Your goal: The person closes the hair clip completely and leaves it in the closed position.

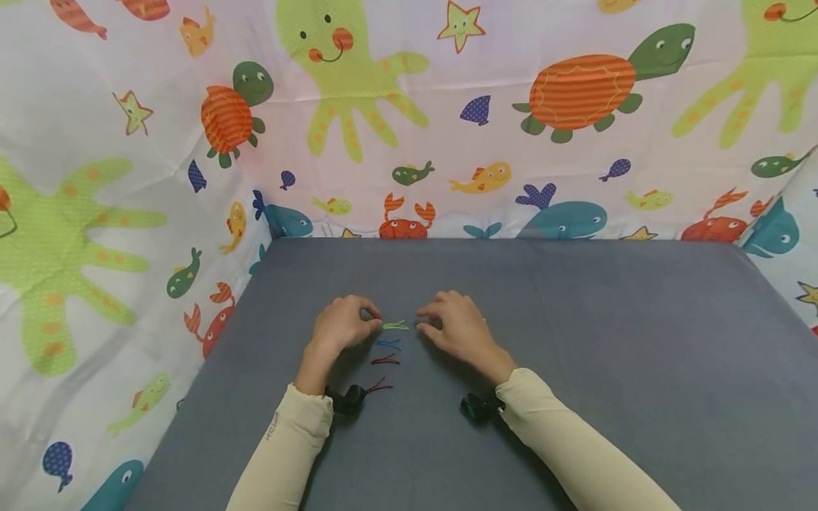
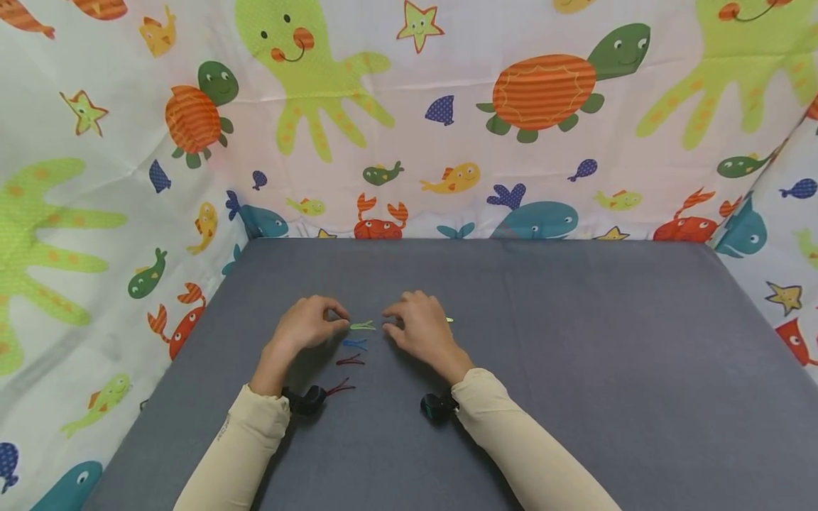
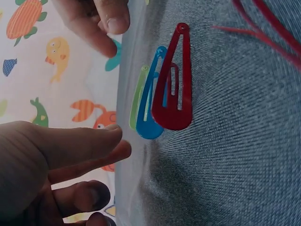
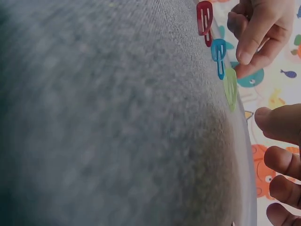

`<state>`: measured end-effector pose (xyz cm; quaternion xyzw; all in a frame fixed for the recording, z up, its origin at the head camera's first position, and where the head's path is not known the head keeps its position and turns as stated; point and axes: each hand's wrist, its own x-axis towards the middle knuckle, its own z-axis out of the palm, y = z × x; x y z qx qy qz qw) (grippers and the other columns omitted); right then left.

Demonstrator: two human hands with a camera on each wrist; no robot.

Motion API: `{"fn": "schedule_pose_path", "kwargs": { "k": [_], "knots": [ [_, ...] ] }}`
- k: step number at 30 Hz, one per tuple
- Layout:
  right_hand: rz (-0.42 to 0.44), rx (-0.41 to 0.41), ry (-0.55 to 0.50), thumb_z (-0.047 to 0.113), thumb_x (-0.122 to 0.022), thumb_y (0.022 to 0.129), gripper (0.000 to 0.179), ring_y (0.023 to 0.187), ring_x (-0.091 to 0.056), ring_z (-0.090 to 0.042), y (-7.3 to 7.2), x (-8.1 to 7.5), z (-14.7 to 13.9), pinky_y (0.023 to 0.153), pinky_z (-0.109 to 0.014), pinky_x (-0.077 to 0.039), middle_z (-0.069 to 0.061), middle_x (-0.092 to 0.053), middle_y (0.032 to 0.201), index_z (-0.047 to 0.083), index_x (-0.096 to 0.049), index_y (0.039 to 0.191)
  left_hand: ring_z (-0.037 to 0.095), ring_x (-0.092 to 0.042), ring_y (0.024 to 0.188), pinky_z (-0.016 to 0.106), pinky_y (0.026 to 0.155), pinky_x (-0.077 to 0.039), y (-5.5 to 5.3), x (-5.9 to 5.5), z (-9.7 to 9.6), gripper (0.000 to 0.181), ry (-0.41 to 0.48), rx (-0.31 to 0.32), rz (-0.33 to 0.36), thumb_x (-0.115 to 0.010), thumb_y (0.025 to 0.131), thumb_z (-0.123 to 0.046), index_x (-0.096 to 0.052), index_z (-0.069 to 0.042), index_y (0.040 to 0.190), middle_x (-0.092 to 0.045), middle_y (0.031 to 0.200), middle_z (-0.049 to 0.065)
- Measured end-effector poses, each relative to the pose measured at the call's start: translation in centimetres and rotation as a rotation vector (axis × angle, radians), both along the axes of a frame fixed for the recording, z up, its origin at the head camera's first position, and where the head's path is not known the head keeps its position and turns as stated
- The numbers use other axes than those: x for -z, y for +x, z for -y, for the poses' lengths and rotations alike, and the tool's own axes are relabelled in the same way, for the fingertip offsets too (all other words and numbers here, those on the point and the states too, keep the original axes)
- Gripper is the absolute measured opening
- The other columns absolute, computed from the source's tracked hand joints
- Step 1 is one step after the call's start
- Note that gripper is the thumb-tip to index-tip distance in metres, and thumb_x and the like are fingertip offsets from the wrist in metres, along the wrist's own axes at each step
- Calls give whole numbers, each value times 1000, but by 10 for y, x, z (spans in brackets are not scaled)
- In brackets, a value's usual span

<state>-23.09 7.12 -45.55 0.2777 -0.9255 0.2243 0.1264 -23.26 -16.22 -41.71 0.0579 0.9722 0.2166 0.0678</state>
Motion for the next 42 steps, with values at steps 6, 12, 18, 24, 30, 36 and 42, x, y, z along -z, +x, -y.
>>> {"fn": "schedule_pose_path", "kwargs": {
  "k": [6, 12, 18, 24, 30, 36, 42],
  "knots": [
    [26, -30, 4, 27, -80, 89, 23, 83, -58, -20, -9, 1, 8, 75, -40, -44, -2, -68, 91, 20, -81, 110, 20, -65, 81, 32, 59, -45, -2, 3, 0, 10, 5, 0, 4, -77, 90, -25, -81, -21, 98, -76, 111, 5],
    [62, -52, 6, 27, -80, 89, 23, 84, -57, -22, -15, 3, 13, 75, -41, -43, -4, -67, 93, 20, -81, 110, 22, -68, 88, 37, 66, -52, -3, 9, 0, 9, 8, 2, 1, -79, 89, -26, -82, -23, 97, -77, 110, 3],
    [93, -45, 38, 30, -80, 88, 23, 88, -59, -24, -16, 7, 16, 78, -44, -45, -3, -70, 98, 21, -81, 110, 24, -68, 89, 40, 70, -53, -3, 11, -4, 10, 5, 18, 1, -80, 87, -25, -82, -21, 97, -76, 107, 4],
    [96, -47, 74, 32, -80, 88, 26, 91, -61, -25, -18, 7, 21, 80, -46, -46, -2, -72, 102, 23, -80, 113, 22, -66, 85, 39, 68, -51, -5, 12, -8, 8, -6, 21, -3, -80, 87, -26, -82, -23, 94, -77, 104, 4],
    [102, -73, 97, 30, -79, 90, 26, 87, -60, -24, -22, 5, 27, 76, -44, -44, -1, -72, 99, 24, -80, 115, 19, -62, 74, 34, 62, -47, -8, 16, -9, 5, -15, 11, -30, -79, 88, -26, -81, -23, 91, -76, 95, 2],
    [73, -91, 90, 26, -80, 88, 19, 88, -62, -23, -23, 6, 28, 76, -44, -47, 2, -74, 97, 23, -82, 107, 18, -59, 67, 32, 57, -44, -6, 17, -10, 3, -9, 4, -58, -79, 88, -26, -81, -23, 86, -75, 87, 1],
    [116, -99, 56, 24, -79, 89, 19, 90, -63, -24, -22, 3, 25, 79, -45, -48, -1, -74, 100, 20, -81, 108, 16, -54, 60, 29, 52, -38, -2, 13, -13, 4, 15, 13, -94, -79, 89, -24, -81, -21, 86, -69, 73, 0]
  ]
}}
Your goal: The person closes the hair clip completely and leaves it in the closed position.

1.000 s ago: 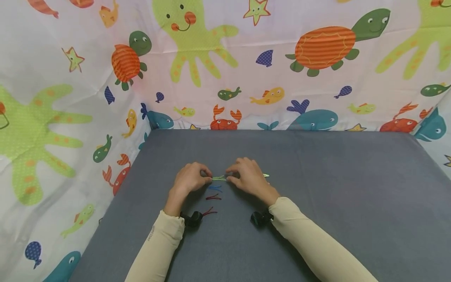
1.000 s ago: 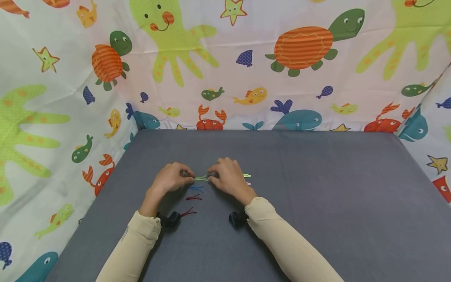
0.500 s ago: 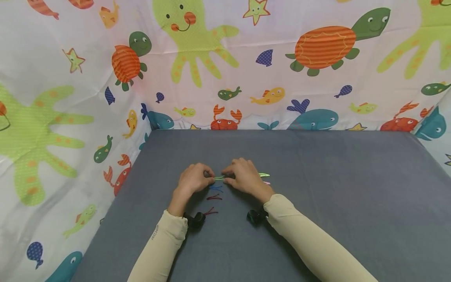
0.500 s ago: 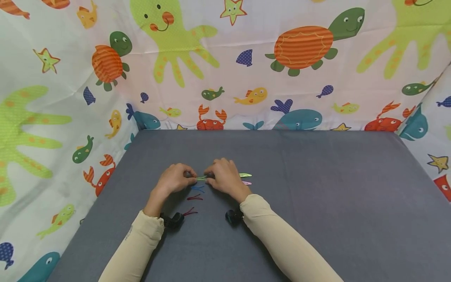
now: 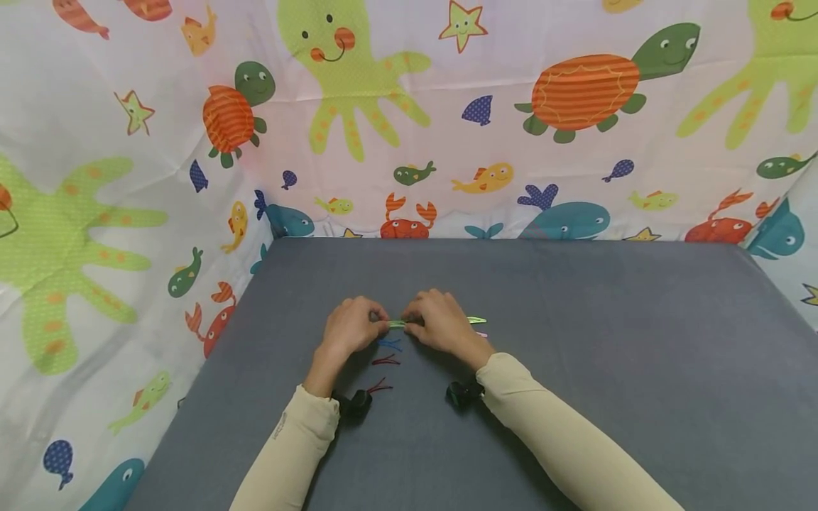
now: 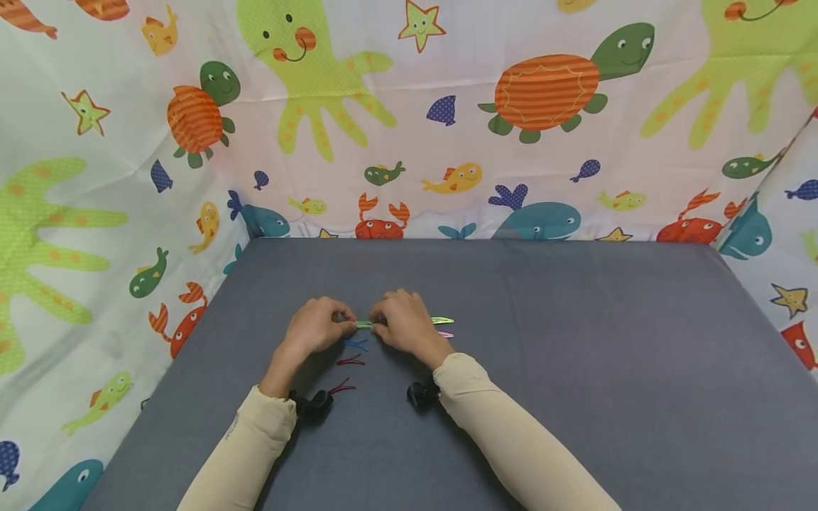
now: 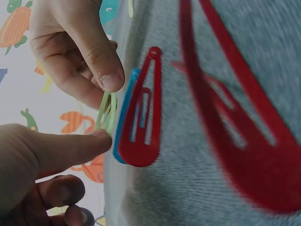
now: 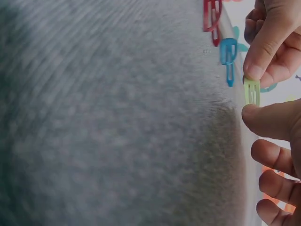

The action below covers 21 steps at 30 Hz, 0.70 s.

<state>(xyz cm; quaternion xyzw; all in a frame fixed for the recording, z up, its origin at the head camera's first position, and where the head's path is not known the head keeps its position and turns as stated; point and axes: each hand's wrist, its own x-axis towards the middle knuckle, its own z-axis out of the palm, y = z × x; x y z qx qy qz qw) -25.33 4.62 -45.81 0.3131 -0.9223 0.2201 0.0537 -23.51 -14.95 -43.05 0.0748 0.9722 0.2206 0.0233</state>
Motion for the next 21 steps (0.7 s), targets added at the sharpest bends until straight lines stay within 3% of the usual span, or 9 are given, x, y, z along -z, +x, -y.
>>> {"fn": "schedule_pose_path", "kwargs": {
  "k": [5, 10, 21],
  "knots": [
    [53, -19, -77, 17, -74, 93, 22, 89, -62, -23, 1, -3, -9, 80, -44, -50, -5, -72, 100, 15, -79, 115, 15, -46, 53, 27, 46, -32, 4, -4, -5, 5, 35, 18, -32, -77, 91, -23, -80, -19, 89, -58, 61, -1],
    [132, -43, -204, 13, -72, 94, 14, 84, -59, -19, 1, -10, -20, 78, -37, -49, -4, -72, 97, 12, -80, 106, 13, -45, 52, 26, 45, -31, 7, -10, -10, 7, 86, 51, -35, -75, 93, -21, -80, -16, 91, -55, 61, -1],
    [333, -99, -379, 11, -69, 96, 11, 72, -51, -14, 7, -15, -46, 67, -27, -42, 0, -70, 90, 8, -79, 99, 11, -42, 48, 25, 46, -32, 15, -24, -20, 12, 219, 130, 48, -72, 94, -20, -81, -14, 98, -58, 61, -1]
  ]
}}
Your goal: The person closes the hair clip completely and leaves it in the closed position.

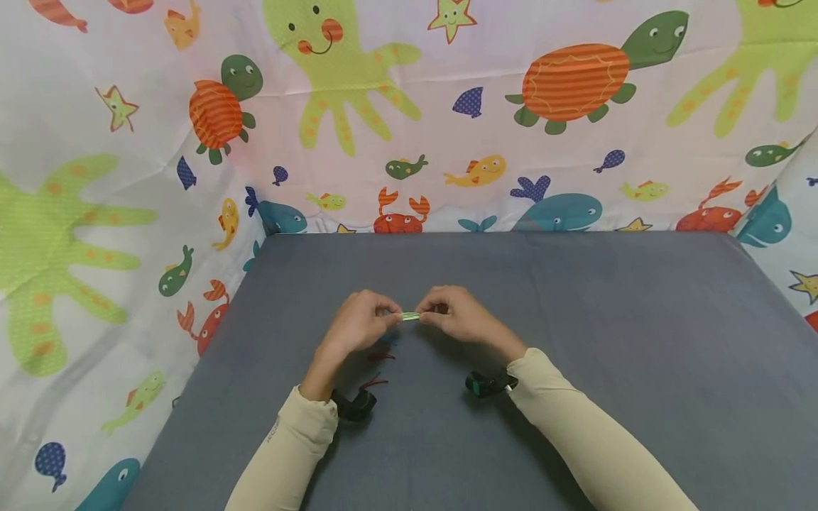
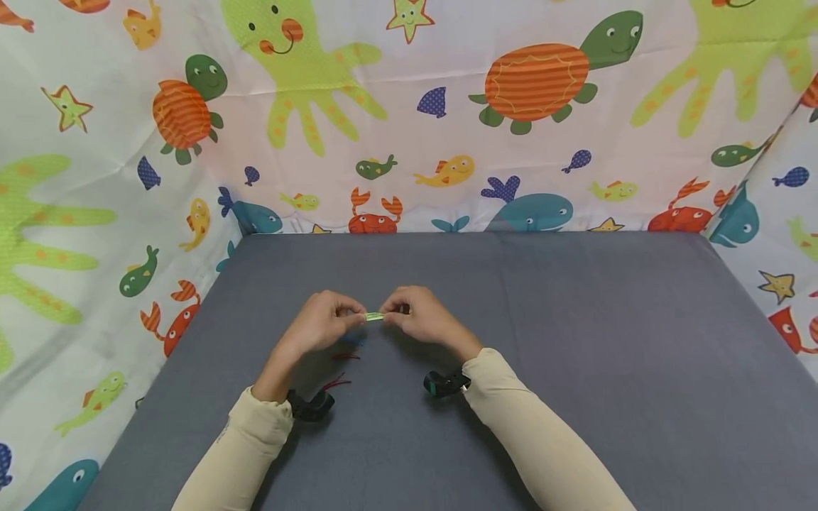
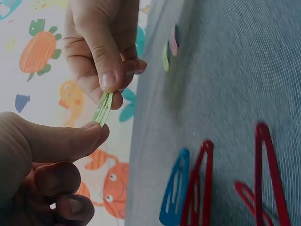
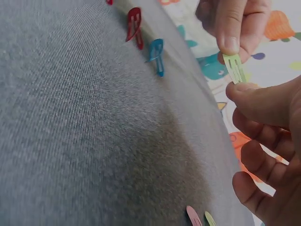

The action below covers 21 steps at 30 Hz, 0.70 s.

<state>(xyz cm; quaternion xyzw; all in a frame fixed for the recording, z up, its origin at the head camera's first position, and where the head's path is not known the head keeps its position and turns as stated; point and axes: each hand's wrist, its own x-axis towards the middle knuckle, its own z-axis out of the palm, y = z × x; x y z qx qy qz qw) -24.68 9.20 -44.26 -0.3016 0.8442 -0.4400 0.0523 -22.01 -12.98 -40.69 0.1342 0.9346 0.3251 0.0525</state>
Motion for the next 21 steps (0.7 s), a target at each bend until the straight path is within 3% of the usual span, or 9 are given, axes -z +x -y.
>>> {"fn": "schedule_pose_path", "kwargs": {
  "k": [5, 13, 21],
  "knots": [
    [38, -26, -11, 10, -69, 96, 12, 71, -53, -13, 4, -3, -13, 65, -26, -43, -3, -71, 90, 6, -79, 100, 10, -38, 46, 25, 46, -30, 5, -2, -9, 11, 51, 18, 29, -72, 95, -19, -82, -13, 97, -55, 58, -1],
    [72, -44, -11, 10, -70, 95, 11, 69, -52, -10, 12, -2, -33, 63, -24, -44, -4, -73, 91, 5, -79, 100, 10, -38, 47, 25, 47, -30, 10, -1, -28, 12, 49, 44, 35, -71, 95, -18, -82, -13, 93, -55, 58, -2],
    [90, -49, -15, 9, -70, 95, 11, 71, -53, -11, 23, -5, -47, 65, -24, -44, -6, -73, 95, 4, -79, 101, 9, -36, 44, 24, 45, -29, 11, -1, -38, 14, 88, 104, 102, -70, 96, -18, -82, -11, 95, -51, 53, -3]
  ]
}}
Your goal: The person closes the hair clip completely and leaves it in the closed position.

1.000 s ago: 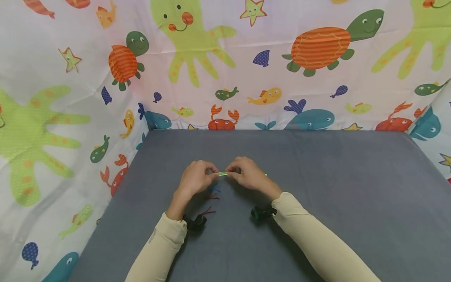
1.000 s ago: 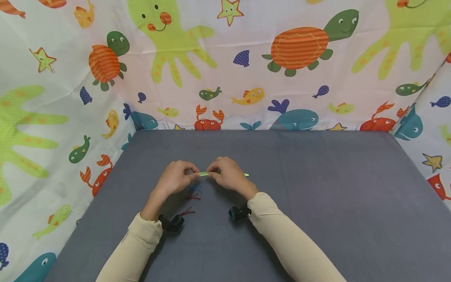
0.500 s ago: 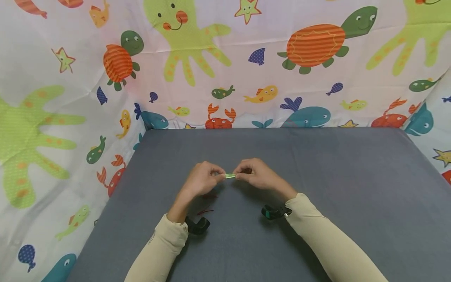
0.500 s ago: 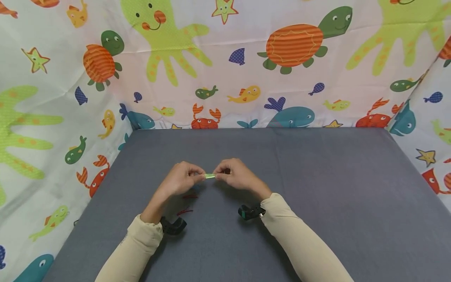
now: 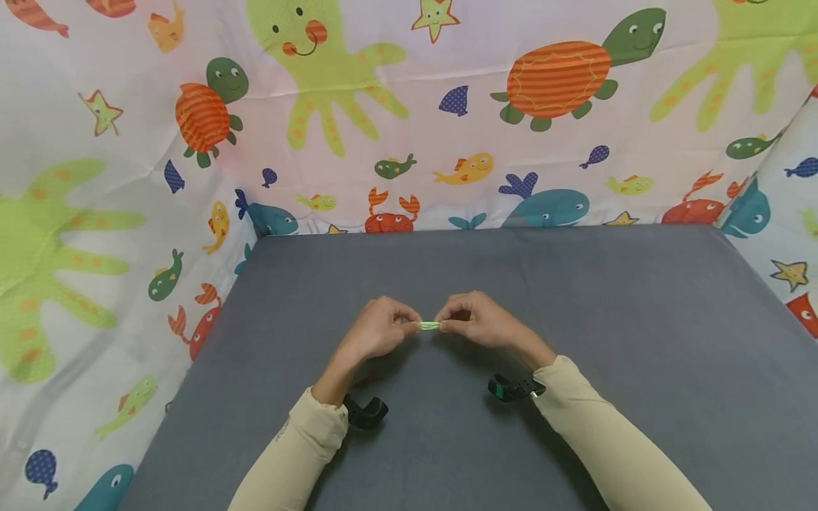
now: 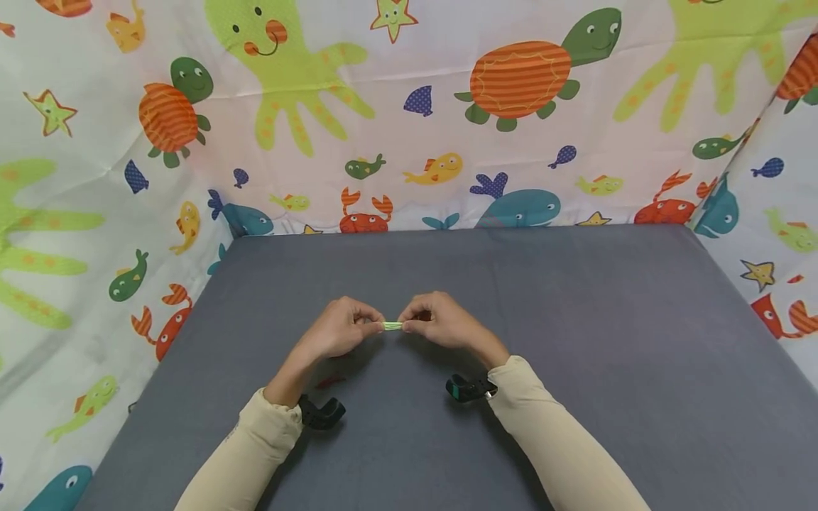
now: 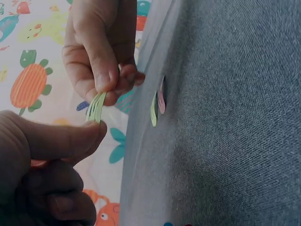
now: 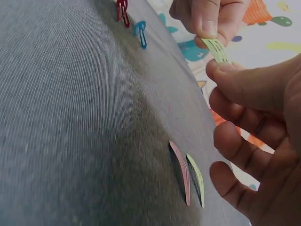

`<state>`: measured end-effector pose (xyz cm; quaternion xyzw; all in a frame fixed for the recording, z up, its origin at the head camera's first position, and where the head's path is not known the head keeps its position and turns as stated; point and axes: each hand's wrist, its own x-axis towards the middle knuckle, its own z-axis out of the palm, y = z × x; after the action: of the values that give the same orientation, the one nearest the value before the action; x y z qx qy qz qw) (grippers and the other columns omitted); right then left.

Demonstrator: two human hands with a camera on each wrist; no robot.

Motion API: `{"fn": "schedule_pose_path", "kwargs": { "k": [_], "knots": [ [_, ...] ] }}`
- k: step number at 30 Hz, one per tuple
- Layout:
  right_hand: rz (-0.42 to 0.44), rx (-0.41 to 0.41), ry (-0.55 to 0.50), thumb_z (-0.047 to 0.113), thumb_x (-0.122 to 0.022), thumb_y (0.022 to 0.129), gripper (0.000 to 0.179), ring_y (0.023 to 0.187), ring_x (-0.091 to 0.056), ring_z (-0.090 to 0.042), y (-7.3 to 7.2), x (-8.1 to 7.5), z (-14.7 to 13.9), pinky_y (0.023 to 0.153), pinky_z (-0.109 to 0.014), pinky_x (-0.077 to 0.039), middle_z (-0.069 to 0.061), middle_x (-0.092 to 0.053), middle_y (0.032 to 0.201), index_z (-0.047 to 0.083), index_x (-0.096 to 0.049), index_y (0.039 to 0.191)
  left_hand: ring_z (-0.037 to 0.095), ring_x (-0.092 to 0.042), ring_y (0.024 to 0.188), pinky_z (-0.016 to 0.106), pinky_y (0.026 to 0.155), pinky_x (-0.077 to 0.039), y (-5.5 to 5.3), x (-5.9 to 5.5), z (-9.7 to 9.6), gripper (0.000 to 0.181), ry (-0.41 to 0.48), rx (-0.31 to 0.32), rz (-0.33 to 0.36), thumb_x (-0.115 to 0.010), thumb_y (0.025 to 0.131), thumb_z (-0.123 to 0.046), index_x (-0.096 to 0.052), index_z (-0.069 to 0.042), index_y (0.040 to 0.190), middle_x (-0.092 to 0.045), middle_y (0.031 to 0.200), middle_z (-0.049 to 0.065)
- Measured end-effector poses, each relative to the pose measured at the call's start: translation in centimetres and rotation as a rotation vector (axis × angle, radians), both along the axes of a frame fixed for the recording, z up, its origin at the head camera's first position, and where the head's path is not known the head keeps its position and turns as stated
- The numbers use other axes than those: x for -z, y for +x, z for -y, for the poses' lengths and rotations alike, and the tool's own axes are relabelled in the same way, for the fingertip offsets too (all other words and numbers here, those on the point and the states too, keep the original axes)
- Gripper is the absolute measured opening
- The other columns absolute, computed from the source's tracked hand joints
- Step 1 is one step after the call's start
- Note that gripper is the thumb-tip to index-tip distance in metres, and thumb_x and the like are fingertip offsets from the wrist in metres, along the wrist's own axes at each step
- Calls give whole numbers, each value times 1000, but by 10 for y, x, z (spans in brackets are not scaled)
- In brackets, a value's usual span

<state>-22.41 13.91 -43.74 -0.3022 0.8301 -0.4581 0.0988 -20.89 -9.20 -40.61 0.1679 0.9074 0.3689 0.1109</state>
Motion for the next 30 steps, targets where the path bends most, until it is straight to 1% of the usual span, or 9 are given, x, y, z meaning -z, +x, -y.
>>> {"fn": "schedule_pose_path", "kwargs": {
  "k": [4, 7, 10, 12, 14, 19, 23, 27, 30],
  "knots": [
    [-6, 15, -10, 9, -71, 95, 12, 77, -60, -10, 3, 3, -6, 70, -24, -50, -7, -73, 97, 6, -79, 104, 8, -36, 45, 24, 45, -29, 0, 3, -6, 15, -30, 3, 10, -69, 97, -20, -81, -11, 96, -50, 53, -4],
    [-9, 35, -23, 9, -72, 94, 14, 81, -64, -10, 7, 5, -12, 74, -25, -52, -6, -74, 99, 8, -79, 107, 9, -35, 46, 24, 45, -28, 1, 5, -12, 17, -31, -6, 32, -68, 97, -20, -81, -10, 96, -48, 53, -4],
    [-25, 65, -33, 9, -74, 93, 16, 76, -62, -9, 11, 7, -17, 70, -25, -52, -5, -73, 94, 9, -77, 108, 9, -36, 46, 24, 46, -28, 2, 6, -18, 17, -19, -16, 53, -67, 97, -19, -80, -9, 95, -47, 53, -5],
    [-59, 86, -27, 9, -75, 91, 16, 71, -58, -8, 15, 8, -20, 65, -25, -49, -2, -71, 89, 10, -77, 107, 8, -36, 47, 24, 47, -28, 2, 8, -21, 17, -11, -18, 63, -66, 97, -19, -79, -8, 95, -46, 55, -5],
    [-100, 104, -15, 8, -77, 90, 16, 69, -55, -8, 18, 9, -22, 63, -25, -48, 1, -69, 85, 12, -77, 106, 8, -37, 48, 24, 48, -29, 3, 9, -23, 17, -2, -11, 75, -66, 97, -19, -79, -8, 95, -47, 56, -5],
    [-207, 127, 19, 7, -80, 87, 18, 65, -53, -5, 24, 13, -25, 60, -24, -47, 5, -66, 83, 15, -79, 103, 9, -39, 49, 25, 49, -33, 5, 14, -26, 19, 18, 17, 124, -63, 99, -19, -78, -7, 99, -50, 59, -4],
    [-352, 138, 66, 8, -81, 86, 16, 62, -47, -3, 26, 15, -27, 59, -22, -43, 6, -63, 82, 15, -81, 100, 9, -41, 50, 25, 51, -35, 5, 15, -29, 21, 25, 40, 150, -61, 101, -20, -77, -7, 103, -54, 63, -4],
    [-482, 162, 148, 11, -81, 87, 14, 63, -43, -1, 26, 14, -26, 59, -22, -41, 6, -60, 84, 16, -81, 100, 9, -39, 50, 25, 52, -35, 2, 13, -32, 23, 47, 60, 156, -58, 102, -18, -75, -3, 104, -51, 62, -4],
    [-530, 173, 200, 13, -80, 88, 15, 63, -41, -1, 26, 14, -27, 58, -21, -39, 6, -59, 84, 17, -80, 102, 10, -38, 51, 25, 53, -35, 0, 12, -33, 24, 55, 64, 175, -57, 103, -17, -74, -2, 105, -48, 60, -3]
  ]
}}
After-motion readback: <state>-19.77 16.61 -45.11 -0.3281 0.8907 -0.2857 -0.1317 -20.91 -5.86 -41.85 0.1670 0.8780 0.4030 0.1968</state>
